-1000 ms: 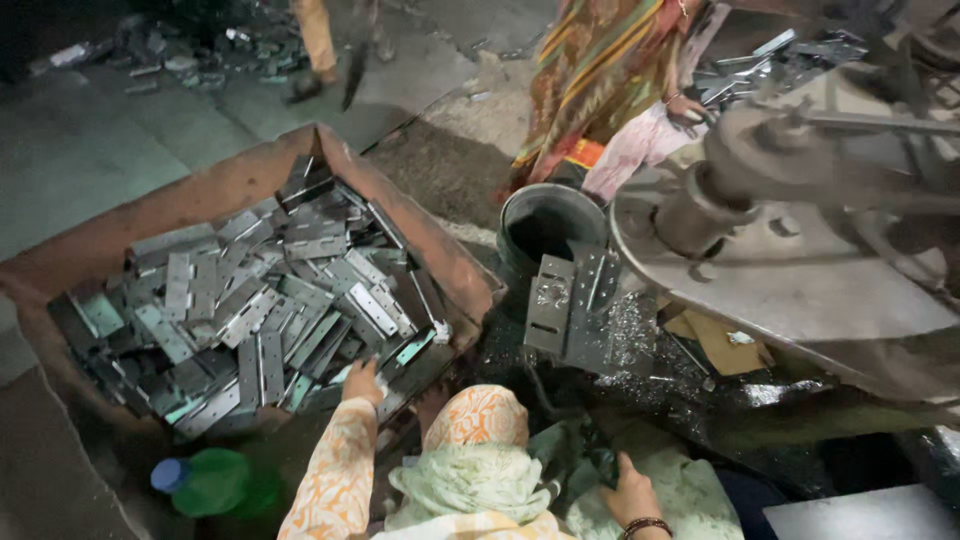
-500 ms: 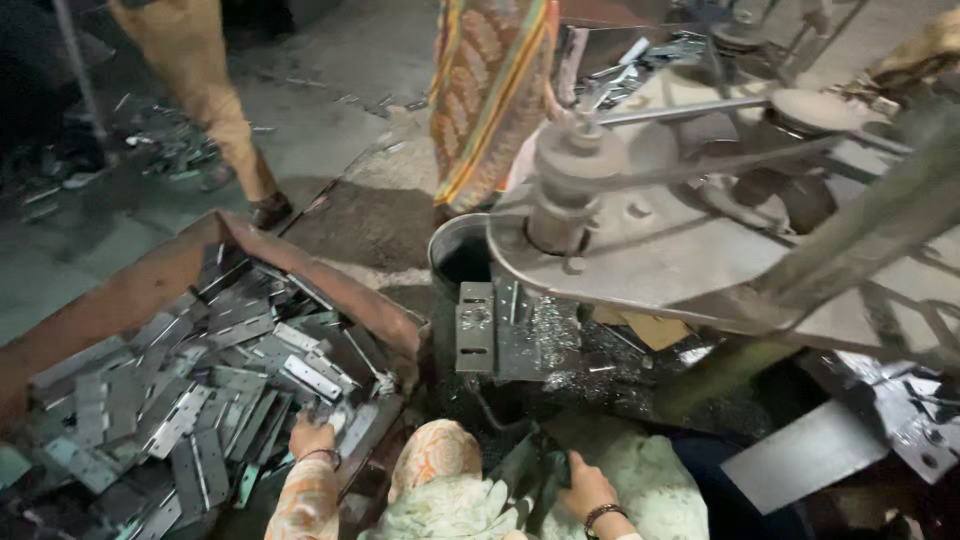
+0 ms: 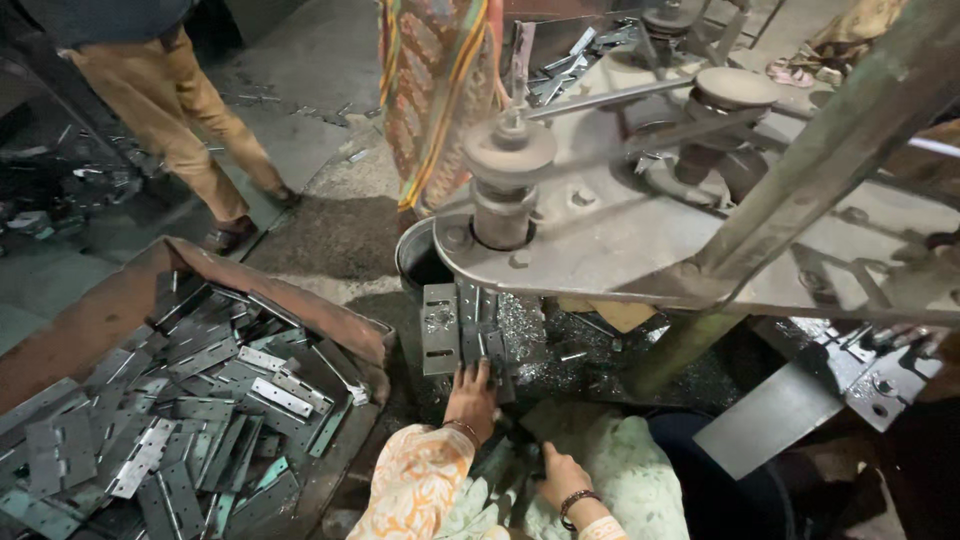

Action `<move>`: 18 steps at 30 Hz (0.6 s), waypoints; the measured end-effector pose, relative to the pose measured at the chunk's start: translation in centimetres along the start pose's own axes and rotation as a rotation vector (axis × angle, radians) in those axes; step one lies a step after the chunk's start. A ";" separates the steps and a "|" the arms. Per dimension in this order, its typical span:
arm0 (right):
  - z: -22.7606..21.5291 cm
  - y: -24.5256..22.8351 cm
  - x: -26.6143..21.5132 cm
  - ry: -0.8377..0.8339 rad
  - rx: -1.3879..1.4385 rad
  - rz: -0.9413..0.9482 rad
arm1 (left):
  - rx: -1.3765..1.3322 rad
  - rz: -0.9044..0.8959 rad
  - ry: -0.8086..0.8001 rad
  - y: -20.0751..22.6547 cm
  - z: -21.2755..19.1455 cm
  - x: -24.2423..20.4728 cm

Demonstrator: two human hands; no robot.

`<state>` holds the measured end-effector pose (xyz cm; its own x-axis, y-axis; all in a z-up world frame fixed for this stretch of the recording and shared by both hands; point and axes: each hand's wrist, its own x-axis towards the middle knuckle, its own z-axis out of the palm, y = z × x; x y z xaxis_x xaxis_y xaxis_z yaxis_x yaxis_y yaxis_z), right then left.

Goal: The person repeatedly picks up metal pieces from a bin, places them into a press machine, and operates the lever to process them. Finished pieces are dropped into a container below. The task is performed continuously throughout the clip.

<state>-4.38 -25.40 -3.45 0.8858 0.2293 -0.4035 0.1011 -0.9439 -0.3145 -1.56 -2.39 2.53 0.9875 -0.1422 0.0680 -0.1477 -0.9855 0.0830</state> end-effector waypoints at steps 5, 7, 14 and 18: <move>-0.5 -0.8 -0.5 0.000 0.015 -0.004 | 0.087 0.001 0.034 -1.7 4.5 1.7; -0.8 -1.1 -0.9 -0.004 0.023 -0.002 | 0.102 -0.069 -0.068 -2.8 4.8 3.5; -0.7 -1.0 -1.0 -0.042 0.000 0.016 | -0.008 -0.121 -0.123 -4.3 4.0 6.3; 2.4 0.2 -1.1 0.052 0.031 -0.008 | -0.013 -0.132 -0.077 -4.0 4.1 6.3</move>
<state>-6.40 -25.29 -5.16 0.9072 0.2235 -0.3563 0.0947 -0.9339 -0.3446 5.47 0.27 -1.50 0.9996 -0.0189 -0.0205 -0.0167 -0.9949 0.0993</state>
